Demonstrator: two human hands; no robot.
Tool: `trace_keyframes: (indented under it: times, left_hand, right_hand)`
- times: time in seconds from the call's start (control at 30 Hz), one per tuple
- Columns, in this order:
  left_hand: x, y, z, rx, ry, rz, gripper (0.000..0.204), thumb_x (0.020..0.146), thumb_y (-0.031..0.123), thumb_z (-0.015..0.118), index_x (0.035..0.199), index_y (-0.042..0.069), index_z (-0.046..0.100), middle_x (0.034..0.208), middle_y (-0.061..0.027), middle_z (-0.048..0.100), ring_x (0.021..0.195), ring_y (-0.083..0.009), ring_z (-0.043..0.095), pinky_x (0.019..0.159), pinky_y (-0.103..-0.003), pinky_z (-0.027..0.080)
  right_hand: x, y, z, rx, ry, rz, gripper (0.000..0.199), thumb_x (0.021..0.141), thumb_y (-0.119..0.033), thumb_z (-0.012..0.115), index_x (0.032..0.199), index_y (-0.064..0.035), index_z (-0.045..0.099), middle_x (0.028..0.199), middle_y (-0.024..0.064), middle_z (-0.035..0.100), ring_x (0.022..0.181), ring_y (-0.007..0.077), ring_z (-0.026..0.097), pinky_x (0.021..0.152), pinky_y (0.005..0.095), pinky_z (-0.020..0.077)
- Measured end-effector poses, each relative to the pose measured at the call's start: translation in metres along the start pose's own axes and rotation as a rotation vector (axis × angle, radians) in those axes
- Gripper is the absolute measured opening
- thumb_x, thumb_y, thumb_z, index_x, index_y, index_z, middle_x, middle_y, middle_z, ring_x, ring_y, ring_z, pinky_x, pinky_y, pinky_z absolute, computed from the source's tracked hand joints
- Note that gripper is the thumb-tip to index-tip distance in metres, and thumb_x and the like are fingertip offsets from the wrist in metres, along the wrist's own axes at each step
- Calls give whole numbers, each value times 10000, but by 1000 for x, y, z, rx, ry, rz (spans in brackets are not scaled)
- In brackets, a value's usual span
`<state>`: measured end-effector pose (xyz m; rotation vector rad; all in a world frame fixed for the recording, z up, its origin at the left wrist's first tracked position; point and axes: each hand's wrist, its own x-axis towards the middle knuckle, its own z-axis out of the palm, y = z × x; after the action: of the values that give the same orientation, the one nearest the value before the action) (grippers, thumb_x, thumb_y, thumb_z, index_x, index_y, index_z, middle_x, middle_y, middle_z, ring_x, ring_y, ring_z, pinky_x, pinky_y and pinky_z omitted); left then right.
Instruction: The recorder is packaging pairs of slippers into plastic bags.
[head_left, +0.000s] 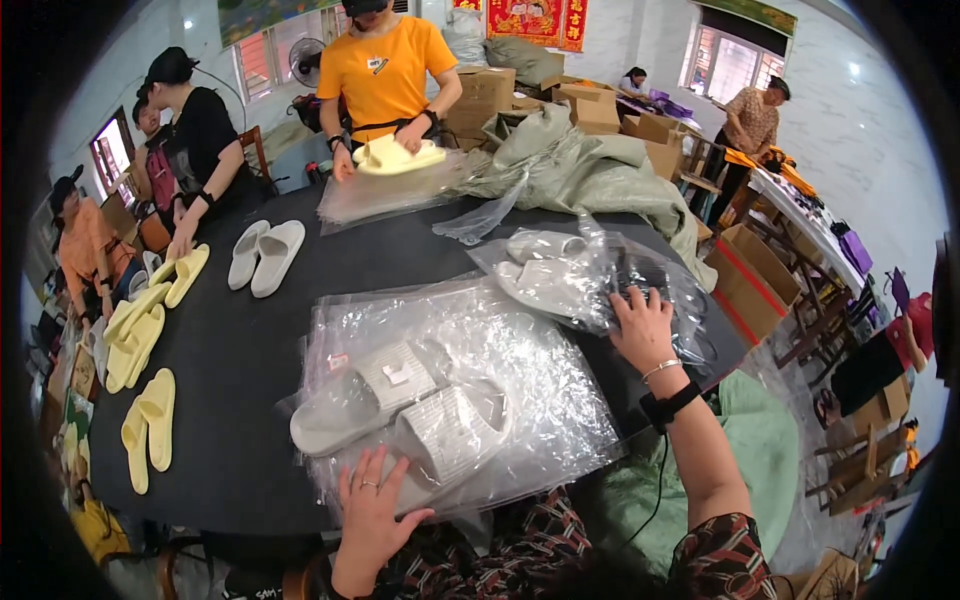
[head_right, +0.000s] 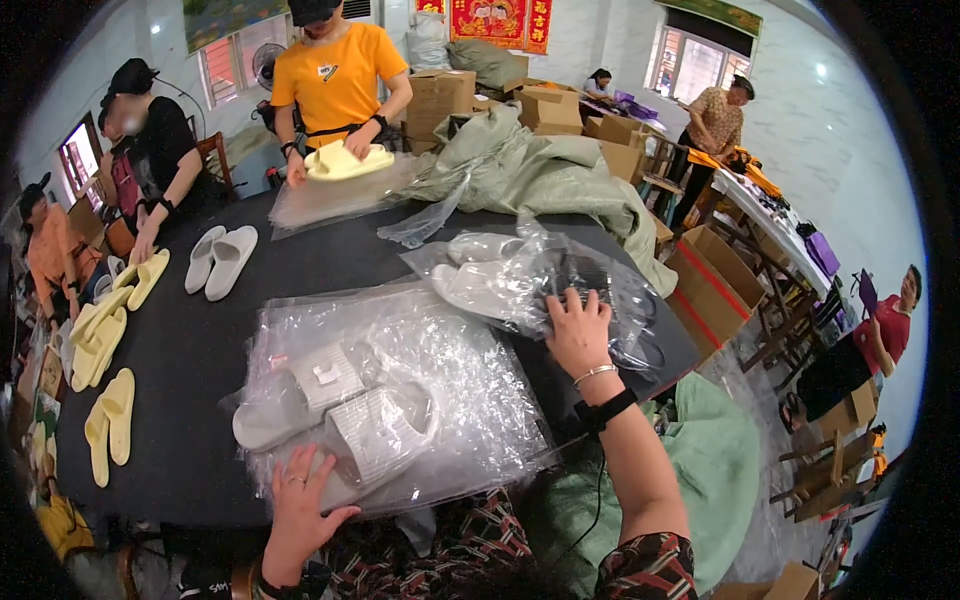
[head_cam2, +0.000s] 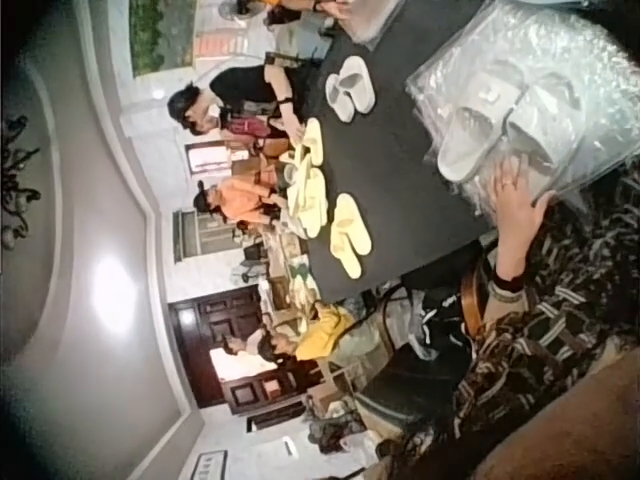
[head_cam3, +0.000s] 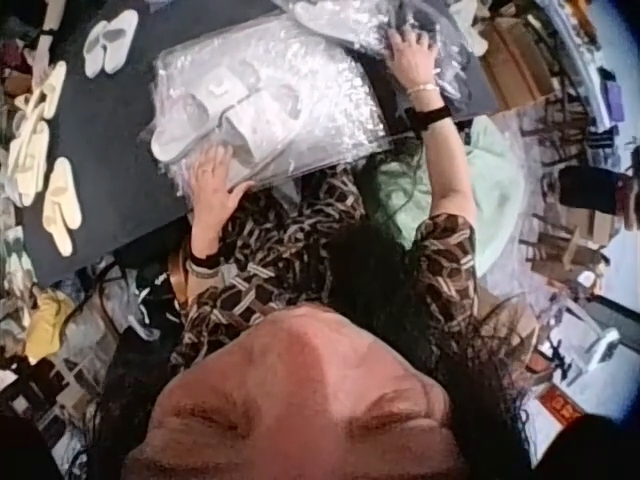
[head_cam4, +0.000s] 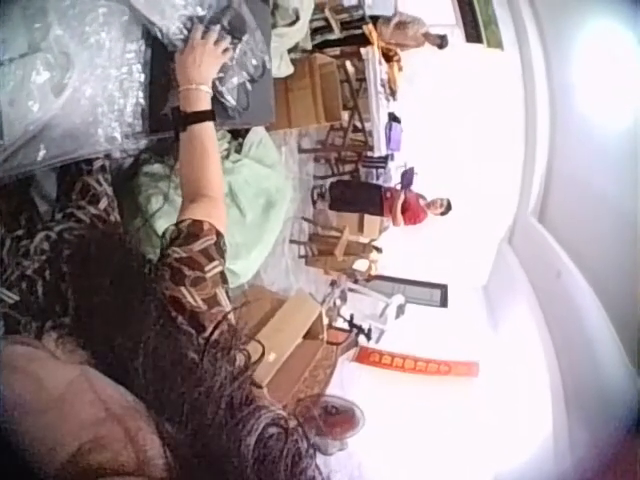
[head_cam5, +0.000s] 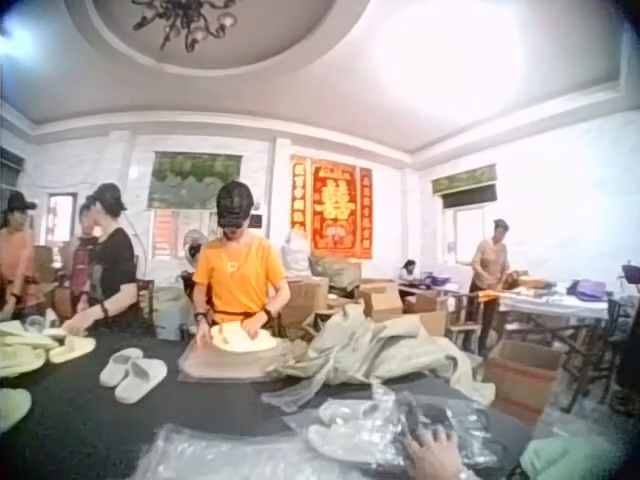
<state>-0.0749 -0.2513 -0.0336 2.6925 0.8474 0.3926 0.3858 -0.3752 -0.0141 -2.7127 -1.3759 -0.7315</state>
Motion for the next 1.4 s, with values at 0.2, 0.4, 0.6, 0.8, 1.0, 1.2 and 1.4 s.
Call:
trace_keyframes:
  times: [0.2,0.4,0.6,0.8,1.0,1.2,1.4]
  left_hand:
    - [1,0,-11,-67,39,-17,784,803,469,755,1409,51,484,1547,-237,288,1374,-422,359,1119,-601,241]
    - [6,-12,-24,-239,334,-82,740,866,374,733,1413,-25,436,1514,-279,315,1303,-450,423,1073,-474,382]
    - [2,-28,-26,-251,321,-241,705,859,281,742,1418,-18,432,1378,-251,481,1287,-428,448,1069,-452,381]
    - [11,-18,2,73,174,12,690,858,465,680,1406,83,508,1459,-232,431,1312,-453,413,1073,-575,308]
    - [9,-23,11,54,53,4,619,869,513,632,1372,158,568,1480,-219,418,1329,-461,394,1077,-586,293]
    - [3,-22,1,68,105,-31,655,892,460,634,1437,131,482,1492,-221,405,1352,-439,388,1104,-578,278]
    - [21,-36,-24,-238,313,-91,626,936,212,649,1474,33,384,1487,-238,402,1309,-365,465,1078,-424,390]
  right_hand:
    - [27,12,37,-246,19,183,386,830,-205,649,1213,-165,609,1257,110,546,1195,441,481,924,585,418]
    - [52,42,56,-252,-171,381,474,865,-209,639,1328,-165,547,1421,144,470,1300,529,391,1016,638,351]
    - [46,-24,0,287,26,5,713,707,-43,665,1392,-108,479,1498,210,370,1367,445,358,1046,567,372]
    - [-5,-92,2,528,-377,-736,779,961,-620,450,1536,-116,302,1623,126,221,1507,339,163,1165,567,221]
    - [17,-19,44,235,-319,-341,681,964,-573,449,1453,-99,438,1547,141,378,1426,396,314,1132,577,270]
    - [11,-57,0,656,-76,-343,403,912,-224,645,1238,0,570,1352,200,554,1237,363,530,1011,442,437]
    - [-22,-97,-62,1027,-544,-95,518,945,-363,652,1222,55,521,812,187,700,742,329,699,703,397,548]
